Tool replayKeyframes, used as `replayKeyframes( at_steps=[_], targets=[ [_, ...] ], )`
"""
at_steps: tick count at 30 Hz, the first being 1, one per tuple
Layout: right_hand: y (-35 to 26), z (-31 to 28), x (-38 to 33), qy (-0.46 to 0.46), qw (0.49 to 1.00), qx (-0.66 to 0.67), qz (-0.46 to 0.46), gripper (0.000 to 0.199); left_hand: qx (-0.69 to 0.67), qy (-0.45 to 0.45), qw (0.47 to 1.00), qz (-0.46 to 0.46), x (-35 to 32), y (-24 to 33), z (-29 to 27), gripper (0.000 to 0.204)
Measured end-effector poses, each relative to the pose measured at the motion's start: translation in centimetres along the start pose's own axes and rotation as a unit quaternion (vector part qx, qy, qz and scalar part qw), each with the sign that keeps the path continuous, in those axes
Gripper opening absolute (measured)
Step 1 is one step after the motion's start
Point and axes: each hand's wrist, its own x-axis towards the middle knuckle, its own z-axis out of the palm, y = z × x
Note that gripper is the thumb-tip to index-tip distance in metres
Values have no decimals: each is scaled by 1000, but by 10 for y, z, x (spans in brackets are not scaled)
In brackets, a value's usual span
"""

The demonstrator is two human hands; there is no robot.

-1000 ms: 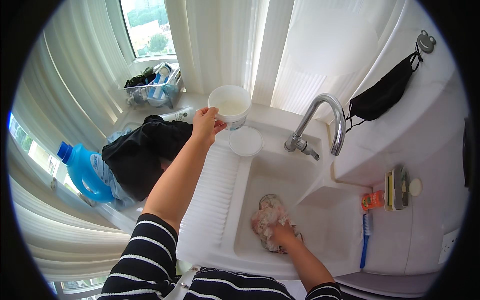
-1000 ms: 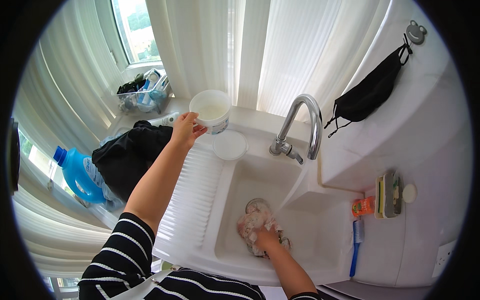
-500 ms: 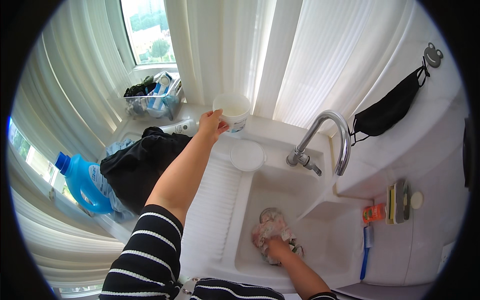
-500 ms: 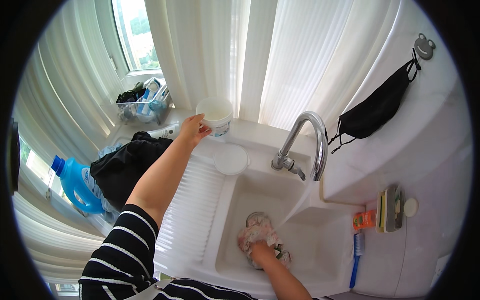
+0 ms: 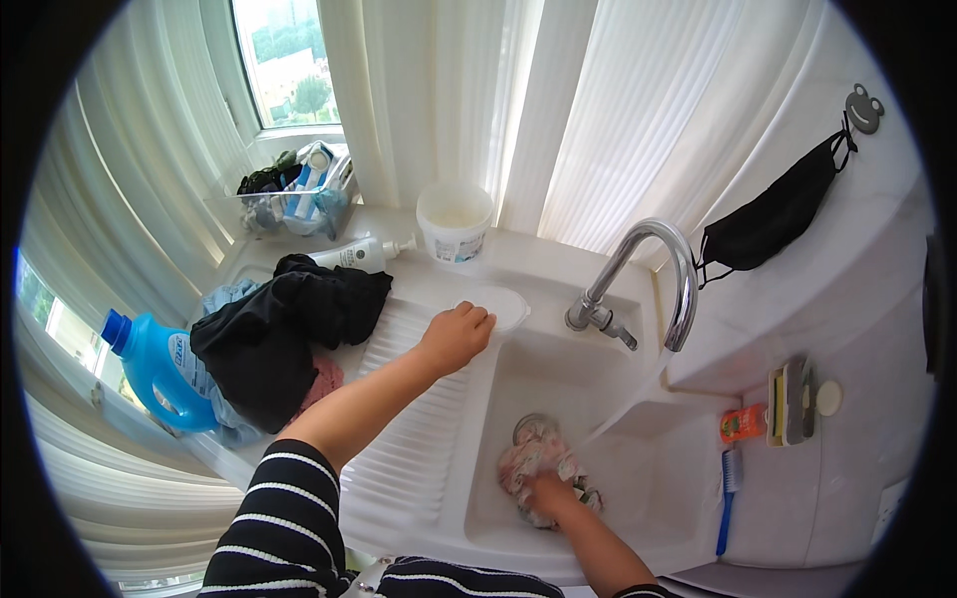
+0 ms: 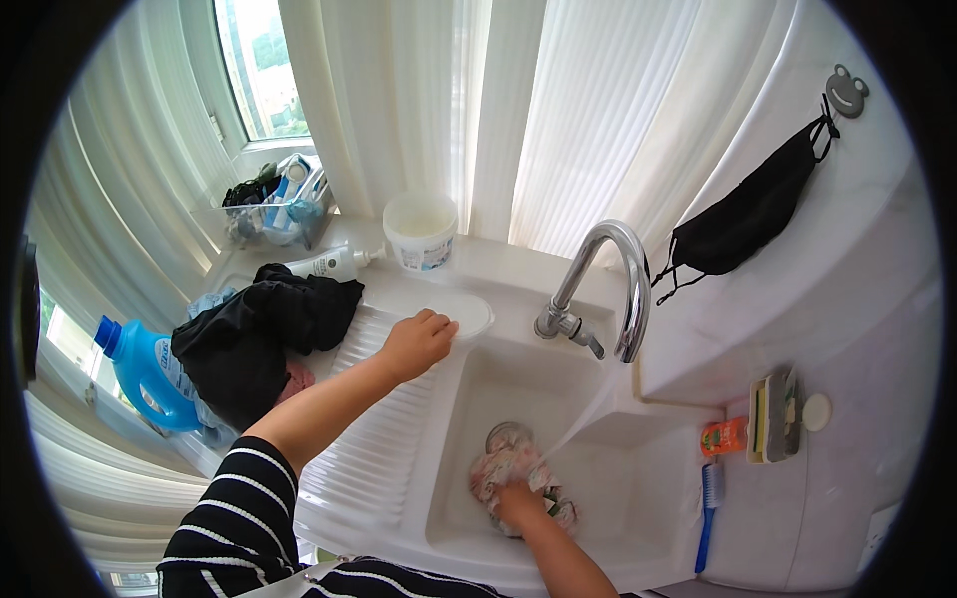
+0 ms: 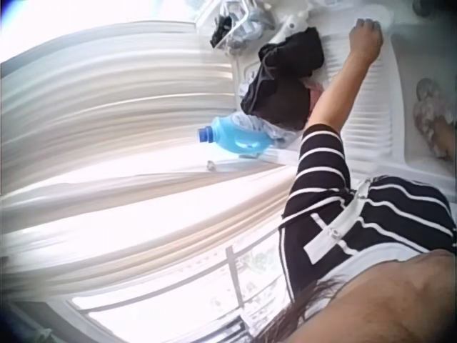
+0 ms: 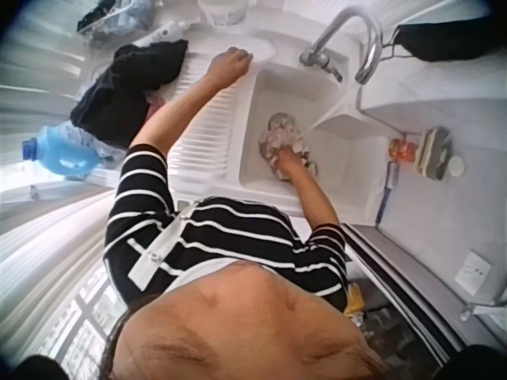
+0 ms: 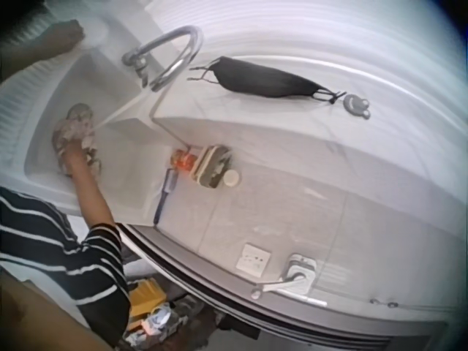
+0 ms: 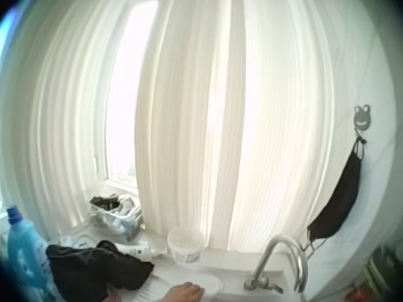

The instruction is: The person hand washes clothes in a sink. They place a basin on the floor, turn on the faucet, and wet a floral garment before setting it aside. They then add detergent to a black garment and scrub it on the washboard, rinsing and wringing it repeatedly.

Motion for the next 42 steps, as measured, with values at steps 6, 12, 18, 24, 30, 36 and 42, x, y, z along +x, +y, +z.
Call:
replayKeyframes(
  at_steps=[6, 12, 18, 24, 30, 36, 42],
  targets=[
    [-6, -12, -1, -28, 1000, 4, 2, 50, -259, 178, 905, -288, 86, -51, -71, 30],
    [-6, -12, 0, -22, 1000, 6, 1, 52, -63, 33, 900, -430, 124, -167, -49, 35],
    [-3, -10, -2, -22, 1000, 14, 12, 52, -10, -82, 854, -513, 140, -154, -51, 48],
    [-5, -9, -4, -21, 1000, 6, 3, 52, 47, -153, 946, -283, 137, -101, -46, 76],
    [-1, 2, -5, 18, 998, -58, 15, 56, 101, -128, 947, -276, 133, -92, -61, 73],
    [51, -41, -12, 31, 985, 138, 103, 49, -240, 136, 955, -113, 67, 37, -67, 48],
    [80, -96, -25, 77, 886, 456, -30, 47, -536, -174, 747, -353, -57, 159, -18, 61]
  ],
)
